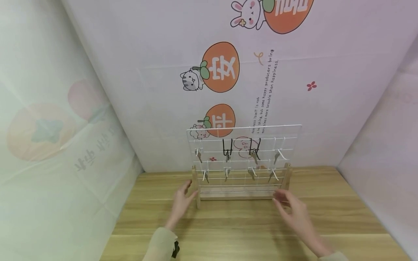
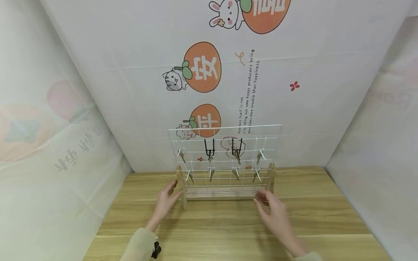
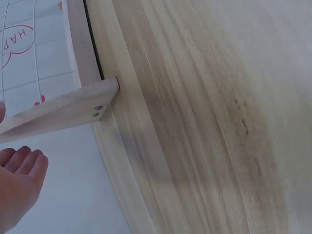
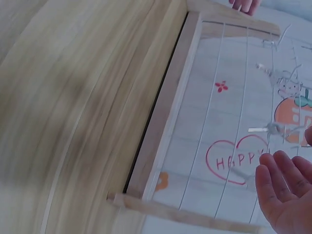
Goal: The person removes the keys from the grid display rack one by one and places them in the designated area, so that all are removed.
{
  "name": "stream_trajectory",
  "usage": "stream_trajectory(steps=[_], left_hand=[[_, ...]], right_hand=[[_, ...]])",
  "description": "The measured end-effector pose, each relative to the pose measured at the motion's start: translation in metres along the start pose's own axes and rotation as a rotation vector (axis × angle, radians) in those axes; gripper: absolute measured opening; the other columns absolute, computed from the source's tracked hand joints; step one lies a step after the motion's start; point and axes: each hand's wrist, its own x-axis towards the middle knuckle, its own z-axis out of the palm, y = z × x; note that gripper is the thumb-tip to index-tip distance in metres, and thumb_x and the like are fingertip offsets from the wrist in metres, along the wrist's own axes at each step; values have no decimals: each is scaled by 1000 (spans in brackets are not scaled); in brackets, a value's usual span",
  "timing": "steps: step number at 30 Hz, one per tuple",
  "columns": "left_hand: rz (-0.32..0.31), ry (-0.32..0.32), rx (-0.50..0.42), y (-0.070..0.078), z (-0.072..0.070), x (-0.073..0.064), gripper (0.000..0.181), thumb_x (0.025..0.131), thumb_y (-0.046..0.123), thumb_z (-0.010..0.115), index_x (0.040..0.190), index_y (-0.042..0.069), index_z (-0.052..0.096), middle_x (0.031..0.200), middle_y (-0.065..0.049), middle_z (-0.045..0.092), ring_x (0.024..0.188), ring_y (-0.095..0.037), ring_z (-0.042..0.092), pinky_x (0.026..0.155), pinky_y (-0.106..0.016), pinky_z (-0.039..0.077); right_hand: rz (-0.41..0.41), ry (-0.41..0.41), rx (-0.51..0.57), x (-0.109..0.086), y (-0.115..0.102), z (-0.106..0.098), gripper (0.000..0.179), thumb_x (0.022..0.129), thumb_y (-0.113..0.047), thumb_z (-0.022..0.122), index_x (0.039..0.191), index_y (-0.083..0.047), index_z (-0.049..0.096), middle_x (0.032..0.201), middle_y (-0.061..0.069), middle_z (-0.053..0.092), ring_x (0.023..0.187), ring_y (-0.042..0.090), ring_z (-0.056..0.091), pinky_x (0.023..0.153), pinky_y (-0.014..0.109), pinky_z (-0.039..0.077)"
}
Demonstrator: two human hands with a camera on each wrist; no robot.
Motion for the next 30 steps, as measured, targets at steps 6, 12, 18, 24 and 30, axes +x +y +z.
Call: stream_trajectory(steps=[6,12,18,24,30], left_hand=[[-37,16,-112,2,6,5,54,87,3,72,134,-12,51,137,-34,53,124,-50,56,107,-58,49],[-49,19,-119,1,11,8,53,86,0,72,133,-12,51,135,-35,54,124,-49,57,105,-55,51],[-42,20,-123,3,14,8,54,85,0,72,133,-14,50,134,-36,54,123,-50,57,104,-55,52],[-43,41,-142,5,16,7,51,86,-3,71,132,-14,51,131,-36,56,120,-50,59,99,-49,56],[-25,85,-150,4,22,3,43,87,-7,68,128,-13,56,124,-36,62,113,-50,63,90,-41,61]], right_hand=[[-18,4,67,6,-15,13,34,79,9,74,110,2,65,98,13,74,87,10,70,78,12,61],[-54,7,104,14,-29,21,31,80,9,73,109,1,65,100,14,74,86,19,71,80,10,60],[-61,19,164,28,-44,30,29,80,11,73,107,5,65,100,15,73,86,20,71,77,19,64],[-37,2,190,39,-56,38,27,82,8,72,108,4,65,100,14,74,87,18,72,78,18,64],[-60,-21,204,47,-64,46,25,85,5,71,109,3,65,101,13,73,88,23,72,79,26,66]])
